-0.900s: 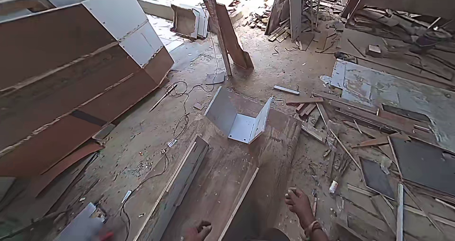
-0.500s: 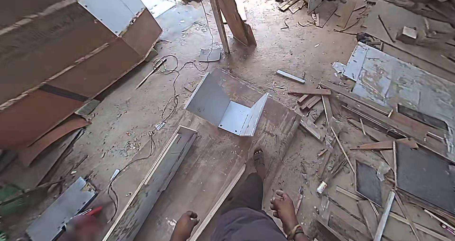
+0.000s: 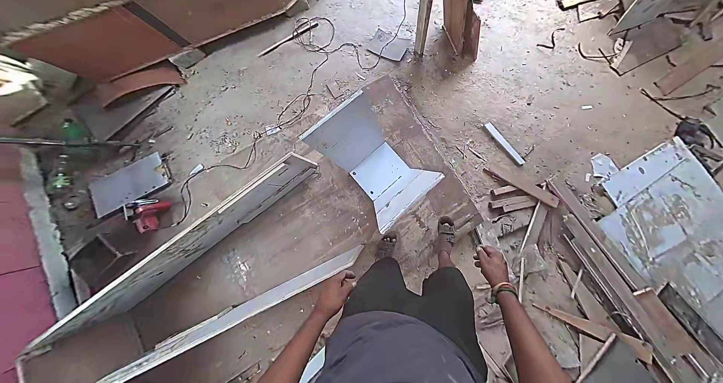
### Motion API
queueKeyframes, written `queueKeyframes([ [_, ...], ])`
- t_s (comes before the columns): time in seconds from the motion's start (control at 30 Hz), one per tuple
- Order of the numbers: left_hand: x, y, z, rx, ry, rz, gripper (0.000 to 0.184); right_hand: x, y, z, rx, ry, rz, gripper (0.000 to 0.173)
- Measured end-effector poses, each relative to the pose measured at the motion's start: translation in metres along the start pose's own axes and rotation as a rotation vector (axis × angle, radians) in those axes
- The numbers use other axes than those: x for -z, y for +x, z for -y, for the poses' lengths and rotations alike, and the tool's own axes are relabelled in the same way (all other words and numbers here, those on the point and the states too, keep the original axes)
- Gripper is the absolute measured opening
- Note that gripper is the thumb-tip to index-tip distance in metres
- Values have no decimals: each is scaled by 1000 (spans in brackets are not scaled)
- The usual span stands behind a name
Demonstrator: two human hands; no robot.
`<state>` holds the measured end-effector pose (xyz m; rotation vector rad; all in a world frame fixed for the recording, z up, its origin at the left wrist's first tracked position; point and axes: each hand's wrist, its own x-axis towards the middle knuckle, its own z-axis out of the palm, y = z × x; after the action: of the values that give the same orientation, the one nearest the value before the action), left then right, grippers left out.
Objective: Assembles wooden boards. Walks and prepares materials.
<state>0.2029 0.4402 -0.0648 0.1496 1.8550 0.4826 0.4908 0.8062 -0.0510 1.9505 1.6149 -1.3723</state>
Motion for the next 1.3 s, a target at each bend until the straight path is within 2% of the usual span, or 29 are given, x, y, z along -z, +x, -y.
queueKeyframes([
  [0.13,-35,27,15,259,-248,-270,33,-3,105,-4,138,-492,279,34],
  [0.27,-109,44,29,539,-347,-477,38,-4,195,39,235,-1133,553,42],
  [0.33,-146,57,20,569,-415,-514,45,-3,235,72,278,-1301,599,50],
  [0.4,-176,85,3,537,-515,-556,59,-6,285,105,381,-1272,568,71],
  [0.5,-196,140,-28,440,-668,-665,97,-29,350,144,543,-933,525,108],
  [0.57,-201,188,-35,267,-734,-806,114,-56,378,167,667,-820,510,113],
  [0.6,-200,209,-34,138,-743,-866,110,-70,381,177,720,-806,510,108],
  [0.67,-189,253,-37,-118,-759,-908,90,-99,387,190,881,-793,528,77],
  [0.7,-181,273,-42,-140,-834,-903,79,-114,393,189,985,-789,530,59],
  [0.73,-170,291,-47,-116,-935,-887,71,-129,402,188,1098,-749,528,51],
  [0.8,-151,315,-55,-35,-1083,-835,58,-149,426,178,1302,-640,589,50],
  [0.87,-146,321,-54,-53,-1099,-752,46,-152,441,172,1364,-560,693,51],
  [0.93,-171,329,-34,-325,-1071,-759,43,-150,445,172,1305,-521,762,46],
  [1.0,-179,330,-32,-446,-1012,-803,36,-146,442,175,1270,-551,771,42],
  [1.07,-173,321,-41,-428,-1024,-787,31,-142,440,179,1278,-603,752,42],
  [1.17,-144,288,-73,-291,-1106,-687,32,-136,427,196,1265,-620,721,43],
  [1.23,-127,268,-84,-257,-1096,-568,32,-124,405,210,1293,-677,668,42],
  [1.27,-117,256,-90,-247,-1090,-491,34,-113,394,217,1326,-736,643,42],
  [1.3,-117,252,-89,-315,-1094,-452,36,-101,383,225,1361,-808,614,42],
])
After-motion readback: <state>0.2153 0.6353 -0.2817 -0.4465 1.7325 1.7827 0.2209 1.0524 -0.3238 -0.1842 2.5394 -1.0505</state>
